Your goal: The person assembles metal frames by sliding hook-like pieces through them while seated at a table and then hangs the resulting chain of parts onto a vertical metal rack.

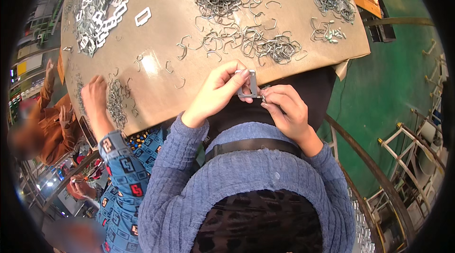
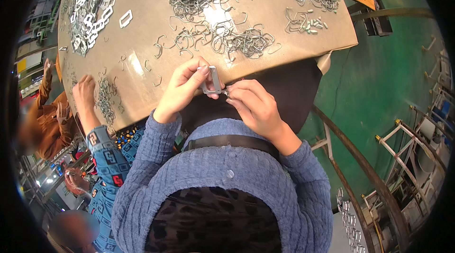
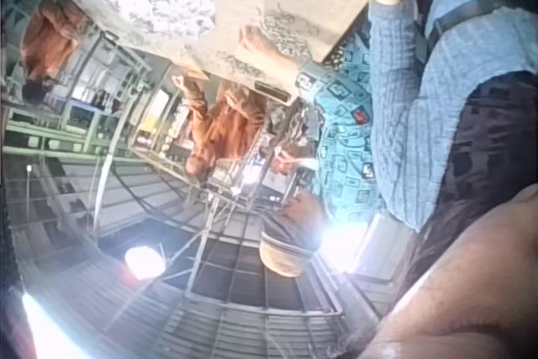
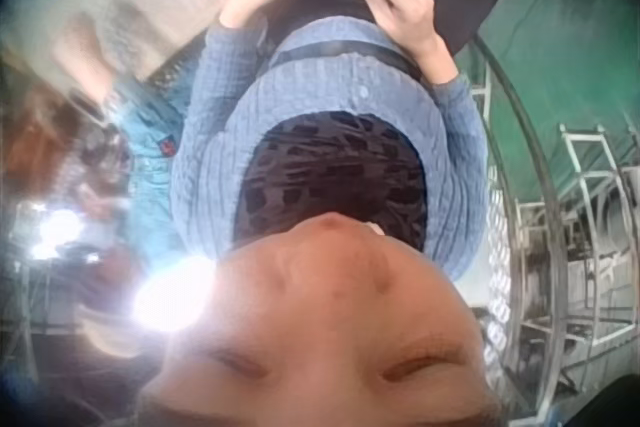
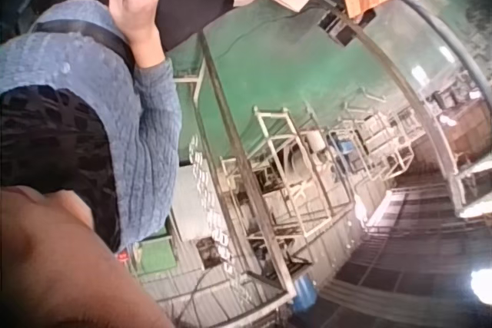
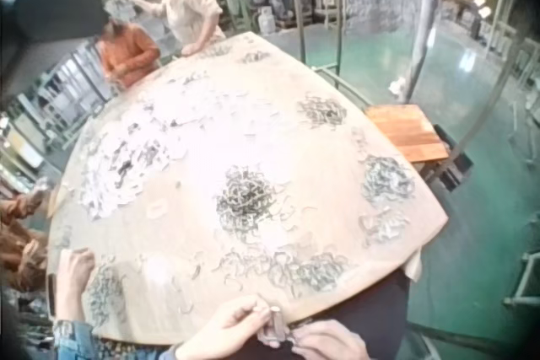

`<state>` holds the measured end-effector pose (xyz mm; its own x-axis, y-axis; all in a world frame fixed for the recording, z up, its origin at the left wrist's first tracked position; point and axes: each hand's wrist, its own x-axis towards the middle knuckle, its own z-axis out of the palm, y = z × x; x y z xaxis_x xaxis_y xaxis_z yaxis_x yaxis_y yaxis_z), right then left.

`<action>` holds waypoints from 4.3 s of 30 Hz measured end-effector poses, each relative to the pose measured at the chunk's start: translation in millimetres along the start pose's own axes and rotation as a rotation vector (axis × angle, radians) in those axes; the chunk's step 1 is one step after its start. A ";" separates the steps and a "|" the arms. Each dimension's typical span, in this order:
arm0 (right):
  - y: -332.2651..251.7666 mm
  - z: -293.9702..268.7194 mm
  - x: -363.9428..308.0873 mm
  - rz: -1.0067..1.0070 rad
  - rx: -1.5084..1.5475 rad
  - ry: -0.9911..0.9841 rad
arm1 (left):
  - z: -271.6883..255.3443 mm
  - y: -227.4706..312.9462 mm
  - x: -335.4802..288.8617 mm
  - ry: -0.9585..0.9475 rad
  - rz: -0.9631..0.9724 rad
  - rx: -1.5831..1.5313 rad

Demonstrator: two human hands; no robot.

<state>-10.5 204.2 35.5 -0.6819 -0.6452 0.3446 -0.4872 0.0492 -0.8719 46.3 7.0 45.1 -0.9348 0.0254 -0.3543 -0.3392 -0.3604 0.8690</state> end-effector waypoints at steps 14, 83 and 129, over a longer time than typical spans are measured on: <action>2.3 -0.1 -9.2 0.027 -0.048 -0.010 | 19.3 -1.5 -3.0 0.045 -0.014 -0.004; 47.0 -62.4 111.2 0.612 0.381 0.090 | 18.9 -31.3 13.3 -0.029 0.668 0.673; 56.8 -74.3 83.3 0.440 -0.662 0.361 | 12.6 -36.6 13.8 -0.051 0.705 0.743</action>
<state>-135.5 209.9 40.5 -0.9593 -0.1880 0.2107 -0.2792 0.7423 -0.6091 44.5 32.3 12.8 -0.9443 0.0778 0.3196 0.3256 0.3597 0.8744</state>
